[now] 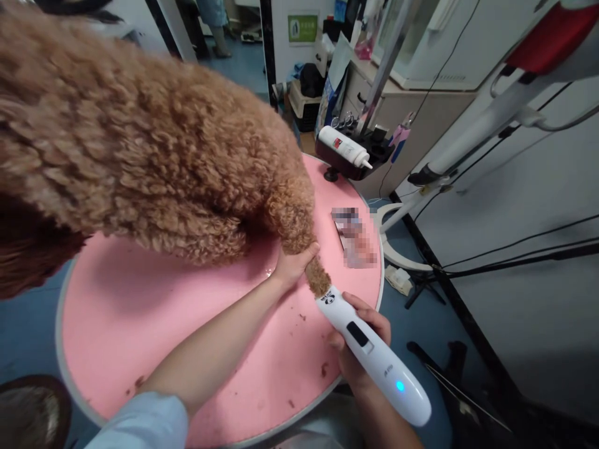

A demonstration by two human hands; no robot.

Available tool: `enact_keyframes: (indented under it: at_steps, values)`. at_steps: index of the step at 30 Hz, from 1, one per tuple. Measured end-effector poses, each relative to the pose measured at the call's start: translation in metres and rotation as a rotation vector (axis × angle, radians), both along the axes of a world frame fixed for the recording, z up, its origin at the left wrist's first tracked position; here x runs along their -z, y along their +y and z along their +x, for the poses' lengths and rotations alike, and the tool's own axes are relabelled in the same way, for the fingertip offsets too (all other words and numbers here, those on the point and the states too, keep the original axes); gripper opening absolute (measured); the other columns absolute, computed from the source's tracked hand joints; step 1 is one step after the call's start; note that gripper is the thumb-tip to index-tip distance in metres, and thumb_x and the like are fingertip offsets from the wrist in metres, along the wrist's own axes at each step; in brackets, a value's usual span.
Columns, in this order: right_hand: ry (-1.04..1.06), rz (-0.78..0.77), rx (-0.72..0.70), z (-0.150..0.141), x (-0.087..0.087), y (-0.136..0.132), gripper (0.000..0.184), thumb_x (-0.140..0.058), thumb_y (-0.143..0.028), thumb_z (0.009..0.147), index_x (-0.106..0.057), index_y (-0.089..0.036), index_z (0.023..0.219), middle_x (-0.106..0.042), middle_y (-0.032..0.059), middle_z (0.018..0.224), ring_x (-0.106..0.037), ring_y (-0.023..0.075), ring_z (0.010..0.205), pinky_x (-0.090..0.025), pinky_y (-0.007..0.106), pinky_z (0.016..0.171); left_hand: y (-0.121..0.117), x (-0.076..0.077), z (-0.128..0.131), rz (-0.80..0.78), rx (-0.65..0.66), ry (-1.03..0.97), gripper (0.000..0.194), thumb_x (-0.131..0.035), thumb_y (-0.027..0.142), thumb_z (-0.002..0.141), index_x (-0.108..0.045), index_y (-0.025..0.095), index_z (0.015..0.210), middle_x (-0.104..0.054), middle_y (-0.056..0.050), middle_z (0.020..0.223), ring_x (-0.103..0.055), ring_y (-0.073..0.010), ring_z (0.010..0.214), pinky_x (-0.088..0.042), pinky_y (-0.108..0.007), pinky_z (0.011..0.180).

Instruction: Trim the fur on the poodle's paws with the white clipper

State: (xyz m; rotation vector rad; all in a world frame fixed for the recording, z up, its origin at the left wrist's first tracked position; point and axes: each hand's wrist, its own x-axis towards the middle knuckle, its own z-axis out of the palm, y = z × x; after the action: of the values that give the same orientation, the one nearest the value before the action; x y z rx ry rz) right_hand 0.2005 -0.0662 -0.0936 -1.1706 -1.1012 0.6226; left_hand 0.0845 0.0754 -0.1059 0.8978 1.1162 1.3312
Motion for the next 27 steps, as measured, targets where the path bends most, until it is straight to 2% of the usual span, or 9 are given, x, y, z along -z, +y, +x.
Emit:
enact_keyframes:
  at_steps: [4, 6, 10, 12, 17, 22, 25, 27]
  values:
    - [-0.13, 0.012, -0.013, 0.0, 0.002, -0.001, 0.052, -0.078, -0.039, 0.069, -0.049, -0.03, 0.111, -0.062, 0.0099, 0.117, -0.061, 0.0297, 0.111, -0.048, 0.05, 0.095, -0.001, -0.002, -0.002, 0.029, -0.008, 0.021, 0.038, -0.076, 0.047, 0.061, -0.064, 0.017, 0.081, -0.067, -0.005, 0.085, -0.061, -0.0184, 0.087, -0.048, -0.032, 0.088]
    - [-0.16, 0.015, -0.013, -0.002, 0.001, -0.001, 0.049, -0.078, -0.035, 0.069, -0.051, -0.029, 0.109, -0.063, 0.0099, 0.117, -0.061, 0.03, 0.11, -0.049, 0.05, 0.094, -0.001, -0.003, -0.003, 0.019, 0.003, 0.02, 0.038, -0.076, 0.048, 0.061, -0.065, 0.016, 0.08, -0.067, -0.004, 0.082, -0.062, -0.0182, 0.083, -0.049, -0.033, 0.085]
    - [-0.153, 0.007, 0.034, -0.007, -0.001, 0.001, 0.048, -0.078, -0.039, 0.069, -0.05, -0.028, 0.107, -0.063, 0.0117, 0.117, -0.061, 0.031, 0.11, -0.049, 0.051, 0.094, -0.001, -0.005, -0.004, 0.038, 0.016, 0.013, 0.035, -0.075, 0.045, 0.062, -0.065, 0.016, 0.078, -0.066, -0.004, 0.078, -0.061, -0.0174, 0.077, -0.05, -0.032, 0.08]
    - [-0.177, 0.018, 0.014, -0.008, 0.0, 0.003, 0.051, -0.078, -0.039, 0.068, -0.05, -0.028, 0.109, -0.062, 0.0125, 0.12, -0.059, 0.0319, 0.113, -0.048, 0.051, 0.095, 0.0, -0.004, -0.004, 0.054, 0.017, 0.017, 0.033, -0.075, 0.045, 0.062, -0.065, 0.017, 0.076, -0.066, -0.003, 0.077, -0.061, -0.0171, 0.076, -0.05, -0.032, 0.079]
    - [-0.273, 0.093, 0.002, -0.004, -0.004, 0.009, 0.053, -0.08, -0.027, 0.066, -0.051, -0.029, 0.11, -0.063, 0.0097, 0.119, -0.062, 0.03, 0.109, -0.049, 0.049, 0.094, -0.002, -0.007, -0.002, 0.022, 0.032, 0.009, 0.037, -0.076, 0.047, 0.06, -0.065, 0.017, 0.077, -0.067, -0.005, 0.079, -0.061, -0.0182, 0.076, -0.051, -0.033, 0.078]
    - [-0.319, 0.008, -0.239, 0.003, -0.013, 0.003, 0.042, -0.076, -0.021, 0.067, -0.056, -0.03, 0.103, -0.066, 0.0082, 0.116, -0.064, 0.0287, 0.106, -0.051, 0.046, 0.091, -0.005, -0.015, 0.001, -0.009, 0.004, 0.007, 0.039, -0.077, 0.05, 0.059, -0.063, 0.017, 0.072, -0.066, -0.004, 0.076, -0.061, -0.0187, 0.077, -0.05, -0.033, 0.078]
    - [-0.297, 0.079, -0.139, 0.012, -0.004, -0.015, 0.049, -0.078, -0.017, 0.061, -0.056, -0.031, 0.102, -0.067, 0.0071, 0.114, -0.066, 0.0285, 0.101, -0.055, 0.044, 0.083, -0.007, -0.019, 0.002, -0.008, -0.028, 0.007, 0.041, -0.077, 0.05, 0.058, -0.065, 0.016, 0.078, -0.067, -0.005, 0.08, -0.062, -0.0197, 0.082, -0.049, -0.034, 0.082]
    - [-0.214, -0.045, -0.099, 0.017, 0.005, -0.025, 0.05, -0.082, -0.014, 0.055, -0.058, -0.031, 0.095, -0.067, 0.0053, 0.114, -0.065, 0.0286, 0.103, -0.055, 0.044, 0.085, -0.007, -0.021, 0.003, 0.008, -0.017, -0.015, 0.041, -0.077, 0.049, 0.059, -0.065, 0.015, 0.079, -0.067, -0.006, 0.082, -0.062, -0.0193, 0.08, -0.049, -0.034, 0.082]
